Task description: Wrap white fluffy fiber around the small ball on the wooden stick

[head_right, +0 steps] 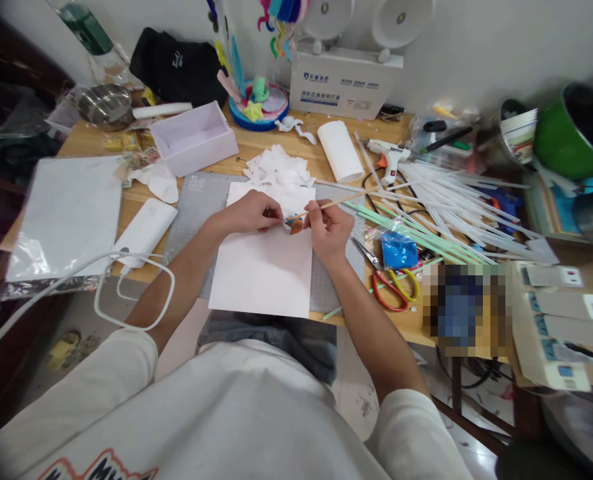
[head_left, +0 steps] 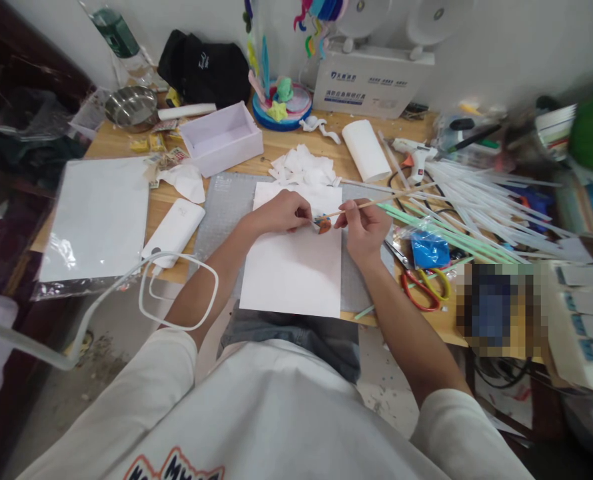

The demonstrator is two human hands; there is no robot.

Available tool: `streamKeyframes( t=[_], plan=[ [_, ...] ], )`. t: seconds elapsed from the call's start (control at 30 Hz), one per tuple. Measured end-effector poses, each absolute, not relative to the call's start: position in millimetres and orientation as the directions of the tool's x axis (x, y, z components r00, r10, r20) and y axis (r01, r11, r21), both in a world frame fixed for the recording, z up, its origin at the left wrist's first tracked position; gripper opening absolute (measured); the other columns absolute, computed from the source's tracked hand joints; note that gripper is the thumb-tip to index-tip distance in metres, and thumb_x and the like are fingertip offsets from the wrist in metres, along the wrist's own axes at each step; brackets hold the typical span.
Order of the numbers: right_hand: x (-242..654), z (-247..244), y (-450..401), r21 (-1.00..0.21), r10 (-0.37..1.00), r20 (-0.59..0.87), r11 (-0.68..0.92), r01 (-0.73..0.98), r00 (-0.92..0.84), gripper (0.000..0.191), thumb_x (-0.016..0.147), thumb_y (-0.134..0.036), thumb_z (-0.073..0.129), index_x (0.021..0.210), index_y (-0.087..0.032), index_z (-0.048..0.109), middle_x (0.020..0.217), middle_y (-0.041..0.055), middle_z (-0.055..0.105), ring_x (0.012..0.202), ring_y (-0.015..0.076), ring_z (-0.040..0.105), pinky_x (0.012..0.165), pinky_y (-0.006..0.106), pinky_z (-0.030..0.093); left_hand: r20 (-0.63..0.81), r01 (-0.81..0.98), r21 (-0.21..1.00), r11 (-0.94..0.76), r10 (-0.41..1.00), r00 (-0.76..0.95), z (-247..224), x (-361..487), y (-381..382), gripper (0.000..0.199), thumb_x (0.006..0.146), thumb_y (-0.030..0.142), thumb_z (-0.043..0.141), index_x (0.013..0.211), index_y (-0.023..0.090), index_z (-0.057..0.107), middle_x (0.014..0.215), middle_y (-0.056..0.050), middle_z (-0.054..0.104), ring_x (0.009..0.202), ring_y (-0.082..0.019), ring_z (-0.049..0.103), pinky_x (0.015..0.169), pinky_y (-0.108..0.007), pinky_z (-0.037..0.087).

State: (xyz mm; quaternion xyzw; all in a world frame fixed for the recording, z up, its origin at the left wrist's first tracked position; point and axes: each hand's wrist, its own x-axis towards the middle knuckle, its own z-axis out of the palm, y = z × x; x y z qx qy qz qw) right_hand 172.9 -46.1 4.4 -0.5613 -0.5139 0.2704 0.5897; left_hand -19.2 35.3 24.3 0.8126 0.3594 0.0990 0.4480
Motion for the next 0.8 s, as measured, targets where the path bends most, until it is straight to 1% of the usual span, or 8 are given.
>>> streamKeyframes(
  t=[0.07, 0.13, 0.2, 0.3, 0.4, 0.57, 0.67, 0.8],
  plan=[
    [174, 7, -52, -0.876, 0.868, 0.400, 0.268, 0.400, 0.294, 0.043, 0.092, -0.061, 0.057, 0.073, -0.024, 0.069, 0.053, -0.0019, 0.061, 0.051, 0.0139, 0.058, 0.057, 0.031, 0.047, -0.152, 0.492, 0.801, -0.341, 0.679, 0.718, 25, -19, 34, 0.012, 0.080, 0.013, 0.065, 0.081, 0.013, 0.077, 0.061, -0.001, 0.068, 0.048, -0.008, 0.058, 0.055, -0.020, 0.042],
    [174, 10, -57, -0.784, 0.859, 0.477, 0.322, 0.530, 0.184, 0.044, 0.094, -0.058, 0.054, 0.067, -0.026, 0.068, 0.056, 0.0006, 0.064, 0.056, 0.0152, 0.060, 0.062, 0.032, 0.047, -0.142, 0.483, 0.805, -0.345, 0.678, 0.721, 26, -19, 33, 0.011, 0.080, 0.013, 0.065, 0.080, 0.013, 0.076, 0.058, 0.000, 0.066, 0.047, -0.008, 0.057, 0.055, -0.021, 0.042],
    [173, 10, -58, -0.707, 0.856, 0.513, 0.380, 0.596, 0.062, 0.044, 0.095, -0.054, 0.053, 0.063, -0.026, 0.065, 0.058, 0.0020, 0.067, 0.057, 0.0152, 0.060, 0.062, 0.033, 0.045, -0.129, 0.472, 0.807, -0.354, 0.675, 0.726, 25, -19, 33, 0.010, 0.080, 0.015, 0.066, 0.079, 0.013, 0.076, 0.055, 0.001, 0.064, 0.047, -0.008, 0.057, 0.057, -0.021, 0.042],
    [171, 7, -56, -0.663, 0.853, 0.520, 0.430, 0.613, -0.036, 0.039, 0.096, -0.049, 0.053, 0.067, -0.026, 0.067, 0.060, 0.0023, 0.069, 0.058, 0.0153, 0.063, 0.061, 0.032, 0.044, -0.112, 0.461, 0.809, -0.364, 0.675, 0.729, 23, -20, 33, 0.010, 0.081, 0.016, 0.066, 0.077, 0.013, 0.075, 0.053, 0.002, 0.063, 0.046, -0.008, 0.056, 0.058, -0.021, 0.042],
    [171, 1, -53, -0.646, 0.857, 0.513, 0.426, 0.633, -0.053, 0.036, 0.096, -0.047, 0.053, 0.072, -0.026, 0.069, 0.062, 0.0023, 0.070, 0.061, 0.0161, 0.065, 0.062, 0.032, 0.046, -0.102, 0.457, 0.810, -0.367, 0.679, 0.727, 23, -20, 33, 0.010, 0.081, 0.016, 0.067, 0.074, 0.013, 0.074, 0.051, 0.002, 0.061, 0.046, -0.007, 0.055, 0.059, -0.021, 0.041],
    [173, -2, -52, -0.589, 0.829, 0.552, 0.467, 0.659, -0.094, 0.031, 0.097, -0.040, 0.052, 0.076, -0.025, 0.069, 0.065, 0.0025, 0.072, 0.062, 0.0154, 0.066, 0.061, 0.030, 0.044, -0.110, 0.462, 0.813, -0.355, 0.686, 0.720, 26, -18, 32, 0.012, 0.081, 0.016, 0.067, 0.071, 0.014, 0.073, 0.049, 0.003, 0.060, 0.046, -0.007, 0.053, 0.058, -0.021, 0.040],
    [172, 0, -53, -0.576, 0.830, 0.549, 0.463, 0.674, -0.100, 0.031, 0.097, -0.041, 0.052, 0.077, -0.025, 0.069, 0.065, 0.0026, 0.071, 0.061, 0.0152, 0.065, 0.060, 0.029, 0.044, -0.111, 0.458, 0.817, -0.349, 0.685, 0.720, 27, -18, 31, 0.012, 0.080, 0.016, 0.067, 0.071, 0.014, 0.073, 0.049, 0.002, 0.061, 0.047, -0.008, 0.053, 0.058, -0.021, 0.040],
    [171, 3, -53, -0.592, 0.860, 0.499, 0.427, 0.684, -0.105, 0.035, 0.097, -0.045, 0.050, 0.076, -0.025, 0.069, 0.066, 0.0034, 0.072, 0.062, 0.0154, 0.064, 0.061, 0.030, 0.043, -0.117, 0.469, 0.807, -0.358, 0.683, 0.721, 26, -19, 32, 0.012, 0.081, 0.016, 0.065, 0.073, 0.013, 0.073, 0.052, 0.002, 0.063, 0.048, -0.008, 0.056, 0.059, -0.021, 0.041]
  ],
)
